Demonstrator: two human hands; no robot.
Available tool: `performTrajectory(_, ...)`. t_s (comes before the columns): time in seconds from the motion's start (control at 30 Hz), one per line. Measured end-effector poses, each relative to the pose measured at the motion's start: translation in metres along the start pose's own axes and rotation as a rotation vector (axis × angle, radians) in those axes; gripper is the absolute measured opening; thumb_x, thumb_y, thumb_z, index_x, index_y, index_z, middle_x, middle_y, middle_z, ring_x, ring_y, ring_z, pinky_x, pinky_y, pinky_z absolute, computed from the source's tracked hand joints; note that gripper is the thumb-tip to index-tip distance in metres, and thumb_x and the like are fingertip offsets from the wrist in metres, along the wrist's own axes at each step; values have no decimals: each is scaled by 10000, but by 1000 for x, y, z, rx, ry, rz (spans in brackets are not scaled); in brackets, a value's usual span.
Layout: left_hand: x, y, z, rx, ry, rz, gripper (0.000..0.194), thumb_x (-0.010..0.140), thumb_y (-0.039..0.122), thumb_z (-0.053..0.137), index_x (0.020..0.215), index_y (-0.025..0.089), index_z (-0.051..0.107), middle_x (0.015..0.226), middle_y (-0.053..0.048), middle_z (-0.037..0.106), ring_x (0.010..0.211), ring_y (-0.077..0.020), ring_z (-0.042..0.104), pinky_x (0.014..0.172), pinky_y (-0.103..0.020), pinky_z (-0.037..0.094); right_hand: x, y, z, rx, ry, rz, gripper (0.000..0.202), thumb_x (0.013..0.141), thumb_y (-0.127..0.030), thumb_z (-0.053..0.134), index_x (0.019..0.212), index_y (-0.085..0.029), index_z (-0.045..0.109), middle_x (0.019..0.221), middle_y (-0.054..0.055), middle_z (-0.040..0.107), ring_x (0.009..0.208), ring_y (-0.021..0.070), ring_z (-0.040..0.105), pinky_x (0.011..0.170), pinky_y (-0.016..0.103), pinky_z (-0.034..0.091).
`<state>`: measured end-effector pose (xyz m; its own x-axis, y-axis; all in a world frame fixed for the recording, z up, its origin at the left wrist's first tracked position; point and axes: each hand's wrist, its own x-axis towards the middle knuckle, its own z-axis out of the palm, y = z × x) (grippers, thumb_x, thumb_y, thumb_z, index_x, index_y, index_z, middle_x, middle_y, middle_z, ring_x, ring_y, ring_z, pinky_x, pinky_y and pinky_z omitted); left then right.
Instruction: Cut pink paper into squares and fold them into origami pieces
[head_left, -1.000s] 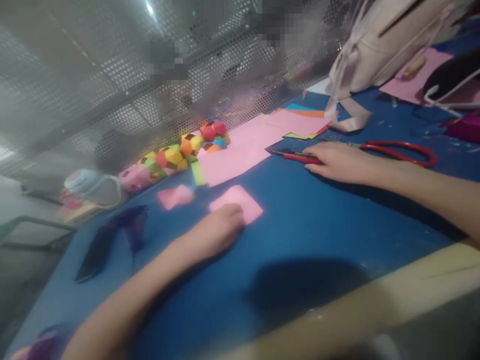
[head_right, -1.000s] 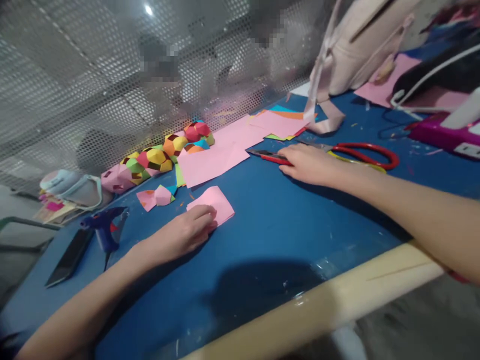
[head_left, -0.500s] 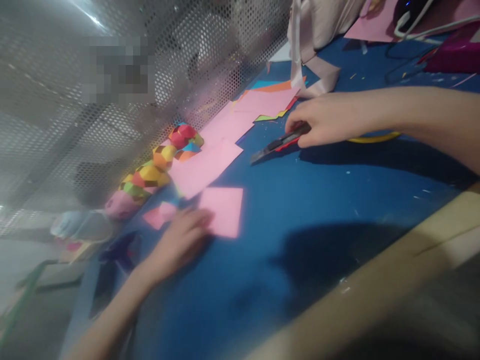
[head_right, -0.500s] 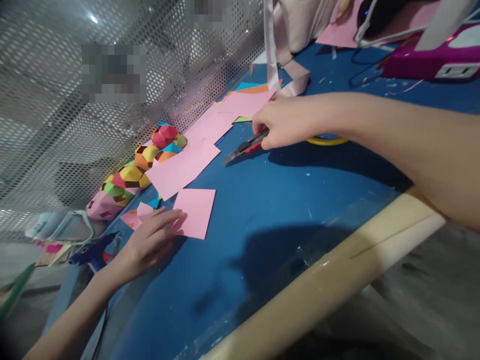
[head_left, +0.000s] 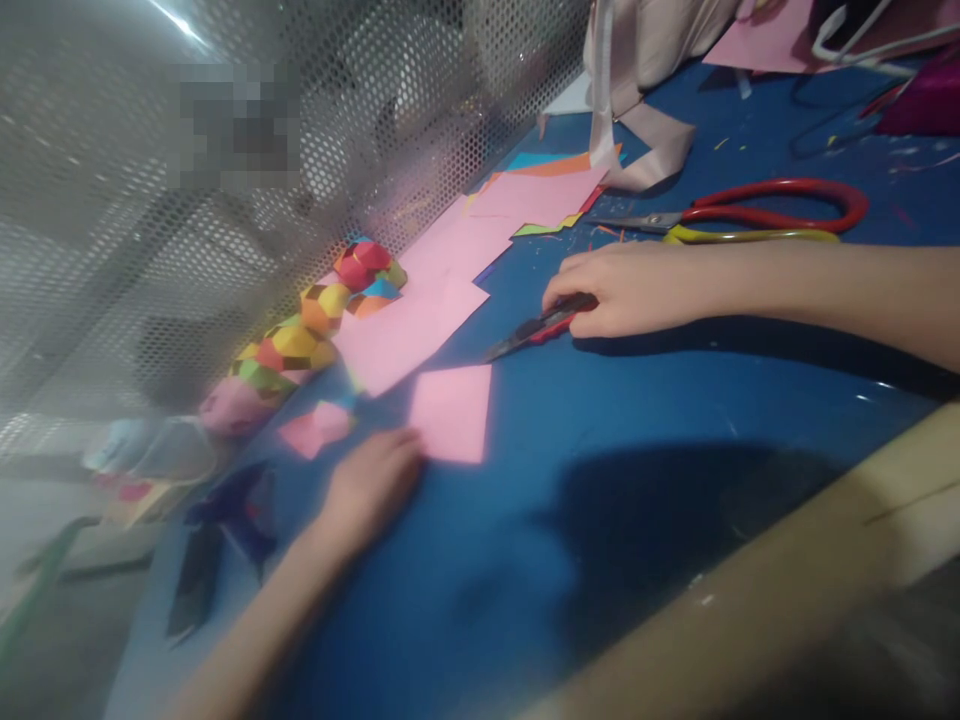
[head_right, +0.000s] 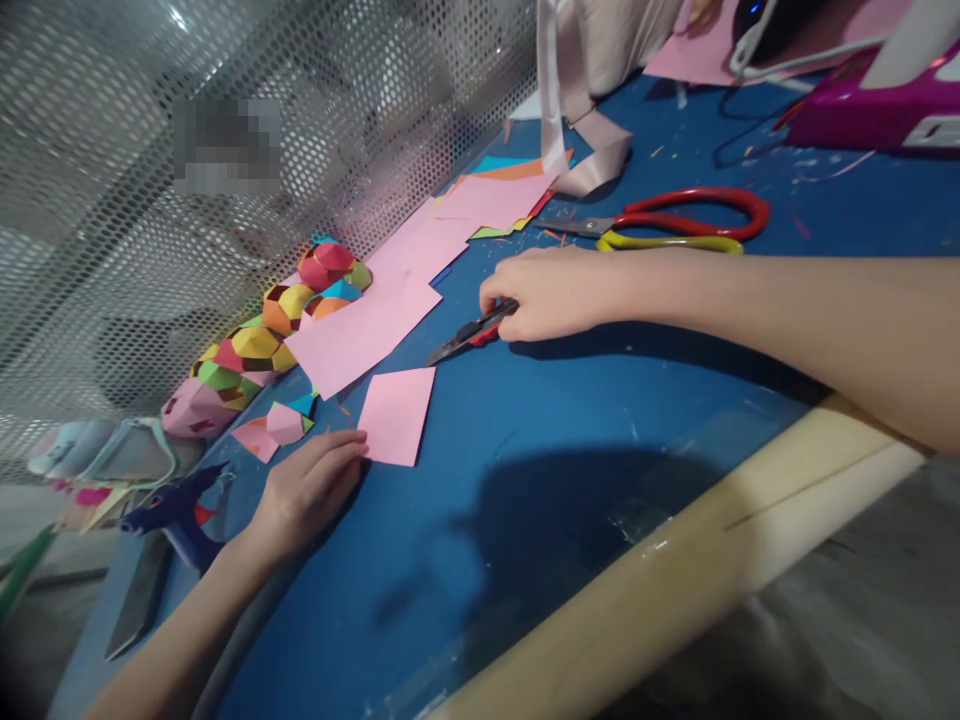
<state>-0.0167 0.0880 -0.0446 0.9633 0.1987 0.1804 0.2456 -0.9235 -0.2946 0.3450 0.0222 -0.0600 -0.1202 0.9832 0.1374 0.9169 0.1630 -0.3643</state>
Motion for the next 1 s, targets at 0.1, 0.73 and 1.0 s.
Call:
performTrajectory(0.1, 1, 2, -2, 15, -3, -54, 136, 904, 162, 472, 939, 158, 603, 991, -112, 726, 885, -202, 706, 728, -301, 588, 0, -1, -3, 14, -21, -6, 259, 721, -286, 590, 955, -258, 696, 1011, 29, 669, 922, 260, 614, 784, 368, 446)
performTrajectory(0.73, -6, 1, -4, -59, -39, -137, 47, 863, 159, 522, 897, 190, 534, 1051, -118, 698, 939, -216, 692, 717, -291, 579, -6, -2, -21, 126, -46, -36, 169, 733, -279, 616, 879, -283, 703, 911, 8, 688, 921, 261, 621, 775, 364, 437)
performTrajectory(1.0, 2, 3, -9, -113, -77, -138, 202, 891, 166, 471, 1069, 192, 561, 1075, -105, 685, 980, -208, 668, 786, -305, 558, -5, -1, -14, 106, -70, -30, 171, 733, -292, 634, 886, -267, 706, 919, 38, 693, 917, 274, 621, 754, 367, 442)
